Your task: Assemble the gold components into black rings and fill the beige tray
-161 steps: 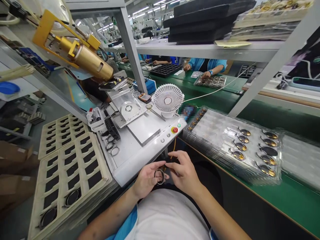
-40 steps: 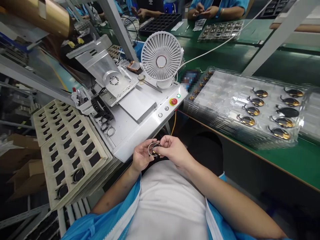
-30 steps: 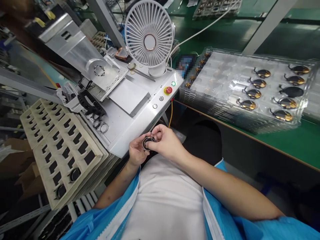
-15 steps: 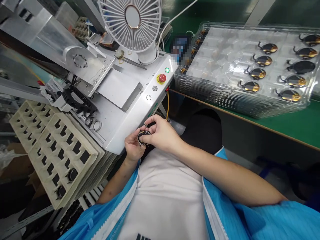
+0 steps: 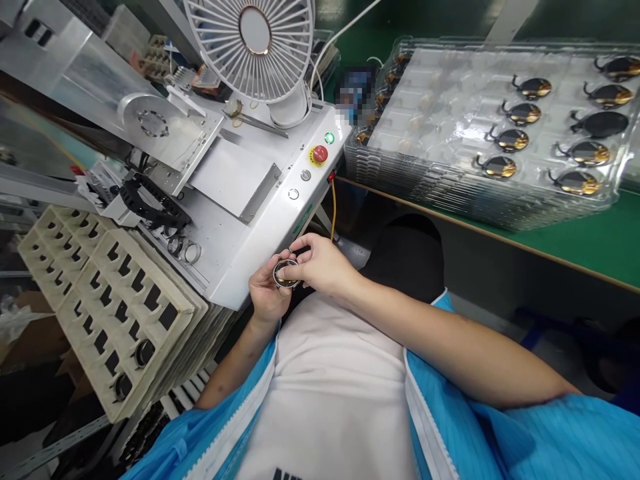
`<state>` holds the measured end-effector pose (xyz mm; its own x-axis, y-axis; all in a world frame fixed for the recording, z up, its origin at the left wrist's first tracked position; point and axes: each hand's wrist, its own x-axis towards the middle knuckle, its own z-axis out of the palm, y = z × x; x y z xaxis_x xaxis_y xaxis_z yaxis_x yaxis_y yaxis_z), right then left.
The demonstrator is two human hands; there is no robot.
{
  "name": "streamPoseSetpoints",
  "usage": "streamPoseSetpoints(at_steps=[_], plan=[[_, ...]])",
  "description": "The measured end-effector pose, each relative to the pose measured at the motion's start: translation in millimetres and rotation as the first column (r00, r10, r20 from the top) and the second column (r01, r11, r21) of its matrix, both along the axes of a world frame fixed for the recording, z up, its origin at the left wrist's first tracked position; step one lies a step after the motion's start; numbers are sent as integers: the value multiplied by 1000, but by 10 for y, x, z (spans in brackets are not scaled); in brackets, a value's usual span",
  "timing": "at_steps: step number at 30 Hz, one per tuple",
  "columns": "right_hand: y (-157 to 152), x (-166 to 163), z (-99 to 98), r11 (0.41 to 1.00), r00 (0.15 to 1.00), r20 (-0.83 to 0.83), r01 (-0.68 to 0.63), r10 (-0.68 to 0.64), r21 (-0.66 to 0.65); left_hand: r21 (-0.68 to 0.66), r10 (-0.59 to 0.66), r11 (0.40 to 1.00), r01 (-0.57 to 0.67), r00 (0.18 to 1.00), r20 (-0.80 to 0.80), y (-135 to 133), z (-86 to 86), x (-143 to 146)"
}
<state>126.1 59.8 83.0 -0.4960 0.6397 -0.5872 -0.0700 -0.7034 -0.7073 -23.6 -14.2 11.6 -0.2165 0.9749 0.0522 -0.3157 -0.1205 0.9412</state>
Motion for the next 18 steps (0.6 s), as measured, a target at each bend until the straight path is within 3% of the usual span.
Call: streamPoseSetpoints(at_steps=[5,10,14,18], plan=[[-51,45,-77,997,998,-7,-62,63,52,-1,54,999,-54,998,-41,9,54,26],[-101,51,-122,999,986,-164,28,-22,31,-20,45,999,-48,991,-128,-14,121,32],[-128,-2,-71,999,967,-255,24,-16,29,73,53,997,-41,985,-163,-52,205,35],[-103,-114,-35,999,966,-257,16,-3,47,117,131,986,-115,982,-134,-65,247,13]])
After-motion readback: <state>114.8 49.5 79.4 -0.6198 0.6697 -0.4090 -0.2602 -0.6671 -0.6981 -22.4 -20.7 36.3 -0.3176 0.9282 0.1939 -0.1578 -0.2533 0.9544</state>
